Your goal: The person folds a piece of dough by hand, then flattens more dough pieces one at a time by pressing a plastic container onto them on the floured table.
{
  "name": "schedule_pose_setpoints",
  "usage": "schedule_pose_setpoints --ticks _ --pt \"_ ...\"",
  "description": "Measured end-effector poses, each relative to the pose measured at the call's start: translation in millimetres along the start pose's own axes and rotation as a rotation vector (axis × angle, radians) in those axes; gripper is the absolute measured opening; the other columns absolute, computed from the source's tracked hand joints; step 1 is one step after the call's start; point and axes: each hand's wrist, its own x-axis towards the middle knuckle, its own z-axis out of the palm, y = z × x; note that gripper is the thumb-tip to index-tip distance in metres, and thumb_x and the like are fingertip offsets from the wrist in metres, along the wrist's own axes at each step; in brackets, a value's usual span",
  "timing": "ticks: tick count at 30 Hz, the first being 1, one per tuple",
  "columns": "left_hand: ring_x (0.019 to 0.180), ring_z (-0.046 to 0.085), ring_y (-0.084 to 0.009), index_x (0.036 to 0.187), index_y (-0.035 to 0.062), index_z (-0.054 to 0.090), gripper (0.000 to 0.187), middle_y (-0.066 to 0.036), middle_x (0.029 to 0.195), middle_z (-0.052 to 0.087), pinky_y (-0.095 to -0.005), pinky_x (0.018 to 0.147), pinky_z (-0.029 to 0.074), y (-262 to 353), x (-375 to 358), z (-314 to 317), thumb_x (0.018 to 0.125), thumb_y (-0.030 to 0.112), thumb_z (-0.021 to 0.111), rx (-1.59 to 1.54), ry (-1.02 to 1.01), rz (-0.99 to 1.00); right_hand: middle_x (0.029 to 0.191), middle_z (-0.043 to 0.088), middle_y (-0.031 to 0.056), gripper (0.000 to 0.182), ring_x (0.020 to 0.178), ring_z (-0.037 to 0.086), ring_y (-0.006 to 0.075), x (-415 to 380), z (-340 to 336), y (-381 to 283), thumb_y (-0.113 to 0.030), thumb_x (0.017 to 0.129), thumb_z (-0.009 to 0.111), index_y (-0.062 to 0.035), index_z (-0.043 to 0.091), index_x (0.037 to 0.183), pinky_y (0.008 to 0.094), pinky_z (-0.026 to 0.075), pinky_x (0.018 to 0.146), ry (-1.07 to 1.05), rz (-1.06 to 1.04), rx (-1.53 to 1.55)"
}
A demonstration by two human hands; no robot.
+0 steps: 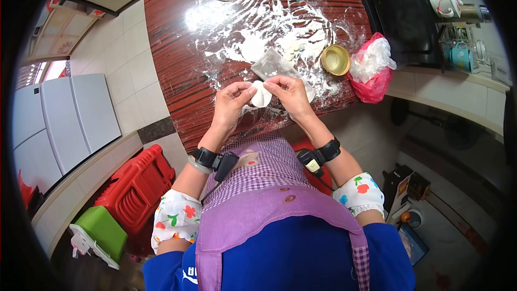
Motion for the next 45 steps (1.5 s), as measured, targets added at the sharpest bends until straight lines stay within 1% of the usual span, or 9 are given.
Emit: schedule_pose_setpoints --ticks 6,14,17,26,33,35,38,41,45 --pt "0.091 0.064 -0.0112 0.114 -0.0032 0.063 0.023 -0.006 0.103 0.066 -0.0260 0.080 0.055 6 -4 1 0.096 0.010 0.063 -0.208 0.005 0.031 0.085 0.067 -0.0002 0.016 0.073 0.057 0.0039 0 4 -17 -0.013 0.090 0.072 0.0014 0.069 0.098 0.0199 0.047 0.066 -0.028 0.081 0.200" --pt "0.079 0.060 -0.0065 0.103 -0.0006 0.067 0.014 -0.001 0.090 0.065 -0.0212 0.070 0.050 12 -2 0 0.094 0.011 0.065 -0.074 -0.046 0.047 0.089 0.068 0.0017 0.016 0.079 0.060 0.0054 -1 5 -24 -0.010 0.089 0.073 0.0010 0.069 0.100 0.0208 0.048 0.072 -0.086 0.066 0.123" --pt "0.074 0.055 -0.0031 0.106 -0.0001 0.067 0.017 0.002 0.086 0.064 -0.0184 0.065 0.043 14 -2 3 0.094 0.012 0.066 -0.139 -0.032 0.018 0.088 0.068 0.0007 0.016 0.079 0.060 0.0049 -1 2 -34 -0.011 0.089 0.073 0.0011 0.069 0.099 0.0206 0.048 0.071 -0.149 0.077 0.096" --pt "0.068 0.049 -0.0003 0.106 0.0017 0.067 0.017 0.005 0.083 0.061 -0.0183 0.058 0.038 20 -2 4 0.095 0.015 0.065 -0.087 -0.031 0.077 0.085 0.068 -0.0001 0.014 0.076 0.058 0.0042 4 2 -34 -0.011 0.089 0.072 0.0005 0.070 0.097 0.0201 0.046 0.069 -0.107 0.047 0.063" --pt "0.071 0.052 -0.0015 0.104 0.0020 0.066 0.015 0.003 0.085 0.062 -0.0176 0.061 0.040 30 -4 8 0.093 0.011 0.068 -0.089 -0.032 0.038 0.084 0.069 0.0009 0.014 0.074 0.059 0.0045 3 1 -41 -0.011 0.087 0.074 0.0008 0.071 0.094 0.0198 0.048 0.067 -0.152 0.030 -0.020" --pt "0.080 0.062 -0.0074 0.102 -0.0009 0.066 0.014 -0.003 0.091 0.067 -0.0220 0.072 0.051 29 -5 9 0.093 0.009 0.066 -0.188 -0.043 0.053 0.084 0.070 0.0013 0.015 0.074 0.060 0.0046 3 1 -36 -0.011 0.085 0.075 0.0014 0.071 0.094 0.0197 0.048 0.066 -0.114 -0.007 -0.014" --pt "0.080 0.062 -0.0077 0.104 -0.0019 0.066 0.015 -0.004 0.092 0.067 -0.0226 0.073 0.052 26 -8 5 0.094 0.009 0.065 -0.033 -0.054 0.078 0.083 0.070 0.0017 0.015 0.072 0.060 0.0047 1 2 -38 -0.010 0.085 0.076 0.0013 0.072 0.094 0.0193 0.048 0.066 -0.070 -0.010 0.033" --pt "0.079 0.058 -0.0051 0.107 0.0004 0.066 0.018 0.000 0.093 0.065 -0.0214 0.070 0.047 22 -4 3 0.094 0.012 0.067 -0.126 -0.044 0.080 0.081 0.070 0.0019 0.016 0.071 0.060 0.0044 -2 3 -45 -0.011 0.085 0.076 0.0017 0.071 0.094 0.0191 0.048 0.064 -0.126 0.091 0.082" --pt "0.085 0.061 -0.0078 0.107 -0.0001 0.065 0.018 -0.002 0.095 0.066 -0.0238 0.074 0.050 28 -3 2 0.093 0.010 0.067 -0.084 -0.060 0.052 0.082 0.070 0.0026 0.018 0.069 0.061 0.0046 3 0 -33 -0.012 0.085 0.076 0.0028 0.070 0.095 0.0195 0.049 0.062 -0.159 0.093 0.065"
